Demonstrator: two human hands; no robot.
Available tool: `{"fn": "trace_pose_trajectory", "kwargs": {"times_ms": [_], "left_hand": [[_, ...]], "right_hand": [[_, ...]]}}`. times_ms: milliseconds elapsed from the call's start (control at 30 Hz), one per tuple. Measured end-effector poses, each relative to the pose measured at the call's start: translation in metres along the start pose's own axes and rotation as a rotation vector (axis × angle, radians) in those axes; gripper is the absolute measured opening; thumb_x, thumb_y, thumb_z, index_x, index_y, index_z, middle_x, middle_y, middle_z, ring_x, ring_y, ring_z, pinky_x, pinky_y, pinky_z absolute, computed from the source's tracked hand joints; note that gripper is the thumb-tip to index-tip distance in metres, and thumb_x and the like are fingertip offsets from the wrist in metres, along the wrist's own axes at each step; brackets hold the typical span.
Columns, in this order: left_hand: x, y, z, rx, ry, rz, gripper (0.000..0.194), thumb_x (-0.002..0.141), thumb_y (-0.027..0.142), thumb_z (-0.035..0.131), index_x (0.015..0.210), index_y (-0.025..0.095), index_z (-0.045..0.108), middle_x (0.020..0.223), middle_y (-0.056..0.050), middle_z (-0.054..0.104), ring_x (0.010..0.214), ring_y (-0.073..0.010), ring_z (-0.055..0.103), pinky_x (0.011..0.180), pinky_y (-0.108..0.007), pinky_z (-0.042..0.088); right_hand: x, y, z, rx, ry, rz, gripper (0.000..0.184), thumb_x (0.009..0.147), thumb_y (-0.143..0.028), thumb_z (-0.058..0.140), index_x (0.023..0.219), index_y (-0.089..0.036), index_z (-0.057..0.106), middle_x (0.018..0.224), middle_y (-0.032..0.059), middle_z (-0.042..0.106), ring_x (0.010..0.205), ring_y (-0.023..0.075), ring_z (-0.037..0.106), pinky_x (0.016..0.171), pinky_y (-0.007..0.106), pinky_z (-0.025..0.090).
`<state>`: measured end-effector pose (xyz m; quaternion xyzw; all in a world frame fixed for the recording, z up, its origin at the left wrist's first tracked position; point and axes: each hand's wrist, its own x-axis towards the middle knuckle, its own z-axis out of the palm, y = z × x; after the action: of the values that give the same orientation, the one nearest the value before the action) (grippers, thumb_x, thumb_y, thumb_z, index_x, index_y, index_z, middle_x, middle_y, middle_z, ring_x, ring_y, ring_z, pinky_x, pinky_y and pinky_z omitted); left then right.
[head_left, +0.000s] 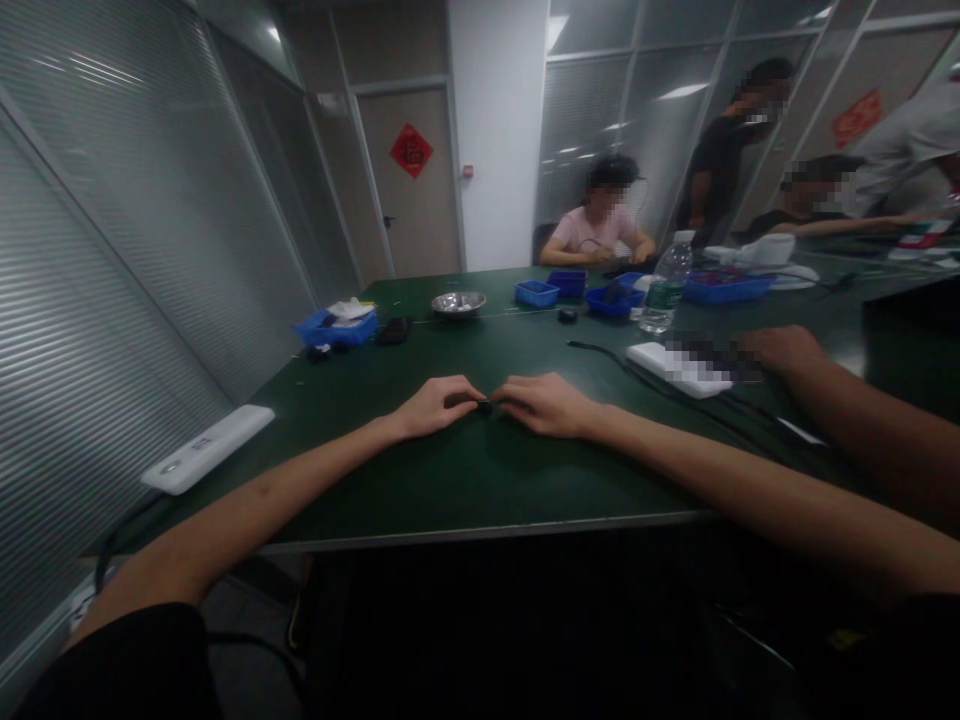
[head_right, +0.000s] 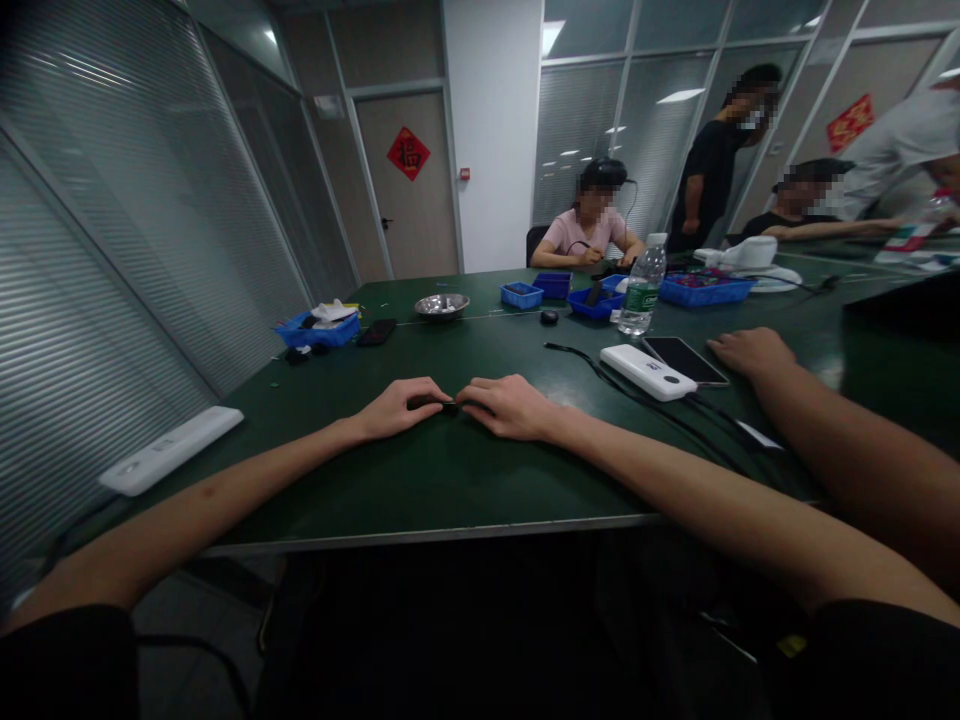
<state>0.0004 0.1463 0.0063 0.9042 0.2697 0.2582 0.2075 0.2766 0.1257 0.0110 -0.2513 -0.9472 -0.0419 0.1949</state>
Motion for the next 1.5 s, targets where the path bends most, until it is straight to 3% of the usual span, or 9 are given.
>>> {"fn": "trace_pose_trajectory", "kwargs": {"times_ms": [267, 600, 833, 967, 1067, 1167, 1300, 1500], "left_hand": [[0.000, 0.000, 0.000, 0.016, -0.008, 0.024, 0.026, 0.101, 0.033, 0.058, 0.116, 0.019, 0.074, 0.106, -0.008, 0.069, 0.091, -0.0192, 0.064, 0.082, -0.031, 0.050], [0.002, -0.009, 0.000, 0.086, 0.145, -0.062, 0.028, 0.102, 0.035, 0.054, 0.110, 0.020, 0.076, 0.107, -0.007, 0.074, 0.089, -0.0197, 0.065, 0.084, -0.033, 0.051], [-0.001, -0.052, -0.019, 0.136, 0.249, -0.192, 0.025, 0.098, 0.036, 0.061, 0.111, 0.021, 0.077, 0.113, -0.007, 0.076, 0.102, -0.0233, 0.069, 0.092, -0.038, 0.054], [-0.005, -0.082, -0.030, 0.183, 0.225, -0.234, 0.025, 0.095, 0.033, 0.065, 0.114, 0.022, 0.077, 0.116, -0.007, 0.074, 0.105, -0.0239, 0.068, 0.095, -0.039, 0.053], [-0.006, -0.092, -0.033, 0.259, 0.195, -0.247, 0.025, 0.095, 0.034, 0.063, 0.111, 0.021, 0.078, 0.114, -0.009, 0.073, 0.107, -0.0252, 0.066, 0.098, -0.042, 0.051], [-0.006, -0.087, -0.034, 0.304, 0.193, -0.240, 0.025, 0.095, 0.033, 0.062, 0.110, 0.020, 0.077, 0.114, -0.010, 0.071, 0.108, -0.0262, 0.064, 0.098, -0.043, 0.050], [-0.003, -0.056, -0.026, 0.303, 0.195, -0.140, 0.028, 0.099, 0.035, 0.057, 0.118, 0.022, 0.074, 0.124, -0.010, 0.068, 0.118, -0.0270, 0.059, 0.104, -0.046, 0.046], [0.005, -0.005, -0.001, 0.210, -0.021, 0.049, 0.027, 0.102, 0.038, 0.057, 0.120, 0.026, 0.073, 0.127, -0.007, 0.070, 0.124, -0.0257, 0.057, 0.110, -0.045, 0.039]], "right_hand": [[0.002, 0.000, 0.006, -0.026, 0.016, 0.030, 0.032, 0.107, -0.034, 0.043, 0.130, -0.021, 0.062, 0.109, 0.0078, 0.068, 0.085, 0.0173, 0.064, 0.069, 0.027, 0.043], [0.002, 0.001, 0.004, -0.053, 0.021, 0.137, 0.031, 0.106, -0.035, 0.046, 0.129, -0.023, 0.063, 0.113, 0.0077, 0.069, 0.082, 0.0170, 0.064, 0.069, 0.028, 0.042], [0.002, 0.010, 0.007, -0.061, 0.028, 0.248, 0.030, 0.106, -0.036, 0.047, 0.127, -0.023, 0.064, 0.120, 0.0081, 0.069, 0.089, 0.0190, 0.066, 0.073, 0.029, 0.044], [0.001, 0.013, 0.009, -0.071, 0.005, 0.326, 0.029, 0.105, -0.037, 0.049, 0.127, -0.023, 0.063, 0.119, 0.0085, 0.070, 0.091, 0.0210, 0.067, 0.074, 0.031, 0.045], [0.001, 0.016, 0.010, -0.108, -0.012, 0.384, 0.029, 0.102, -0.036, 0.054, 0.126, -0.024, 0.064, 0.119, 0.0097, 0.069, 0.095, 0.0232, 0.066, 0.075, 0.032, 0.046], [0.000, 0.018, 0.010, -0.138, -0.016, 0.391, 0.029, 0.101, -0.034, 0.055, 0.126, -0.023, 0.065, 0.119, 0.0108, 0.069, 0.104, 0.0259, 0.064, 0.077, 0.033, 0.047], [0.000, 0.019, 0.009, -0.129, -0.018, 0.385, 0.029, 0.101, -0.034, 0.055, 0.127, -0.024, 0.065, 0.116, 0.0102, 0.070, 0.103, 0.0252, 0.064, 0.076, 0.032, 0.047], [0.001, 0.022, 0.011, -0.142, -0.017, 0.380, 0.028, 0.101, -0.034, 0.055, 0.125, -0.024, 0.066, 0.115, 0.0097, 0.069, 0.101, 0.0249, 0.064, 0.074, 0.032, 0.046]]}}
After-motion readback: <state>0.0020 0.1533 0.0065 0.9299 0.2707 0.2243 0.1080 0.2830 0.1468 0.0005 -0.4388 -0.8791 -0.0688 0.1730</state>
